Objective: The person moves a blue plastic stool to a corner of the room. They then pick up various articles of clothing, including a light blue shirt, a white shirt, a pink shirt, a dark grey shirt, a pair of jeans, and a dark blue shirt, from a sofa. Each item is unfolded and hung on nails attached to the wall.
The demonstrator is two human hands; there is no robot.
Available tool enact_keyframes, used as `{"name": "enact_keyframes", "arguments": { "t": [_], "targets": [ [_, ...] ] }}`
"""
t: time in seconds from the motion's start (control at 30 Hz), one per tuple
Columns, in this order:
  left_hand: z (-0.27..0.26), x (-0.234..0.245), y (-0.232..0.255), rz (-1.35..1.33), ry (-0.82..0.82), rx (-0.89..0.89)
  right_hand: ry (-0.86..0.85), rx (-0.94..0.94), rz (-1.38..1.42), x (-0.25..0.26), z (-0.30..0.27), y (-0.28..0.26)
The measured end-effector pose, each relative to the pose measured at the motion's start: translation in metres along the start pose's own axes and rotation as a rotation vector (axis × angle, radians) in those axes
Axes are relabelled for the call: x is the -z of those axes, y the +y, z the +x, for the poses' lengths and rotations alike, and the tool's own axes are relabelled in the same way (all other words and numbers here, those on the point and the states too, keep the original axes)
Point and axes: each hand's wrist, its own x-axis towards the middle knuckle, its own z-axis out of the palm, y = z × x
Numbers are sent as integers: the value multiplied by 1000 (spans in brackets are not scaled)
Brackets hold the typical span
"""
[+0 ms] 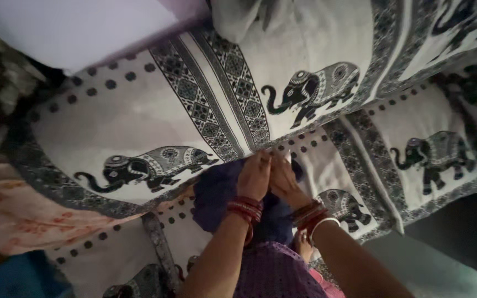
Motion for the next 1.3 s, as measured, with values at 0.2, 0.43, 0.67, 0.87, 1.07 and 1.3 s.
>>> {"name": "enact_keyframes", "arguments": {
  "t": [0.2, 0.43, 0.67, 0.87, 1.07, 1.3],
  "targets": [
    [-12, -73, -115, 370, -222, 383, -214, -374, 58, -130, -45, 91],
    [10, -98, -169, 502, -97, 857, -474, -726, -138, -183, -19, 120],
    [15, -114, -258, 478, -247, 899, 79, -1380, 858, -236, -6, 203],
    [-15, -115, -281, 459, -267, 767, -179, -611, 351, -245, -36, 201],
    [-14, -78, -164, 276, -164, 483, -142, -691, 205, -139, -31, 134],
    [34, -20, -6, 92, -55, 387, 97, -498, 285, 27, 13, 84]
  ]
}}
